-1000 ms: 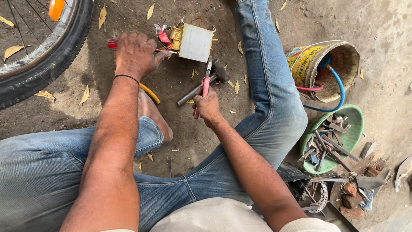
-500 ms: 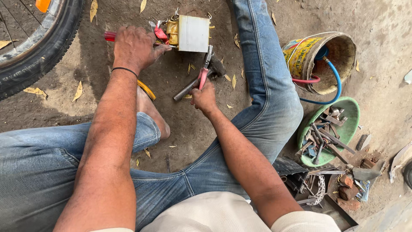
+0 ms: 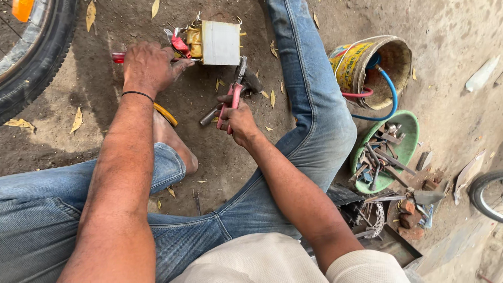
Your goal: The person sits on the ground working on a small metal box component. They use pliers to grip and turn parts on the box, hold a chisel against it, and strike the chisel with a hammer, repositioning the box between strikes. They also reach into a toolbox to select a hammer.
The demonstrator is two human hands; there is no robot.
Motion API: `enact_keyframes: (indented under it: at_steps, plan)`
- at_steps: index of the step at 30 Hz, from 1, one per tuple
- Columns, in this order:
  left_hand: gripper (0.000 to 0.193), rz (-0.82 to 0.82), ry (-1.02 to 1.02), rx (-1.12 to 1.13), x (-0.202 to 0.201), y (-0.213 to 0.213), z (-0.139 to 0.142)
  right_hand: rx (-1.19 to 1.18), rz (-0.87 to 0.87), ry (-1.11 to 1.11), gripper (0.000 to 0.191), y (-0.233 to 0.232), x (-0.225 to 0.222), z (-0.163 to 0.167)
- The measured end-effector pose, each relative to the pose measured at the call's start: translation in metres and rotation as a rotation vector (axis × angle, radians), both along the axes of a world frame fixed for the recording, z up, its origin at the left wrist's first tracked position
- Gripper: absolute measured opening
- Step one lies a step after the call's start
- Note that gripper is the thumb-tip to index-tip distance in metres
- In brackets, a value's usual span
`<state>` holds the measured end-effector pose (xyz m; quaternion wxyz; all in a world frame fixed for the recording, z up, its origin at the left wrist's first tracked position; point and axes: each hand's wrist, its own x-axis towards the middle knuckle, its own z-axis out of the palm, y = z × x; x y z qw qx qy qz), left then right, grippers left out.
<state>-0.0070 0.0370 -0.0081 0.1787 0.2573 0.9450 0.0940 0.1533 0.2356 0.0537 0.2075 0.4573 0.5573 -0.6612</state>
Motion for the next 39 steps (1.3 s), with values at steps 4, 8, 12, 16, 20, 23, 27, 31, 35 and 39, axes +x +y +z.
enact_keyframes:
  at_steps: [4, 8, 12, 16, 20, 23, 27, 31, 35, 39]
  plan:
    - [0.075, -0.004, 0.035, 0.034, 0.0, 0.001, -0.002, 0.097, 0.015, 0.139, 0.052, 0.004, 0.008, -0.01]
    - [0.074, -0.001, -0.061, -0.015, -0.002, -0.001, -0.003, 0.644, 0.277, 0.143, 0.043, 0.01, 0.011, -0.012]
    - [0.077, -0.04, 0.173, 0.026, -0.002, -0.005, -0.006, 0.247, -0.024, -0.082, 0.037, 0.014, 0.012, 0.0]
    - [0.076, -0.042, 0.235, 0.067, -0.002, -0.004, -0.008, 0.152, -0.036, -0.17, 0.027, 0.017, 0.009, 0.016]
    - [0.08, -0.04, 0.213, 0.036, -0.002, -0.002, -0.009, 0.314, 0.264, 0.045, 0.022, 0.026, 0.002, 0.027]
    - [0.078, -0.049, 0.29, 0.062, 0.0, -0.003, -0.012, 0.195, 0.261, 0.062, 0.021, 0.038, 0.001, 0.028]
    - [0.077, -0.015, 0.266, 0.08, 0.004, -0.002, -0.016, 0.262, 0.269, 0.017, 0.019, 0.041, 0.008, 0.009]
    - [0.078, 0.012, 0.158, 0.066, 0.005, 0.0, -0.016, 0.447, 0.304, 0.239, 0.012, 0.023, 0.015, -0.023]
    - [0.083, 0.024, 0.148, 0.081, 0.001, 0.003, -0.013, 0.739, 0.406, 0.53, 0.03, 0.014, 0.012, -0.026]
    - [0.08, 0.042, 0.194, 0.112, 0.003, 0.003, -0.012, 0.221, 0.285, 0.071, 0.014, 0.022, -0.002, 0.002]
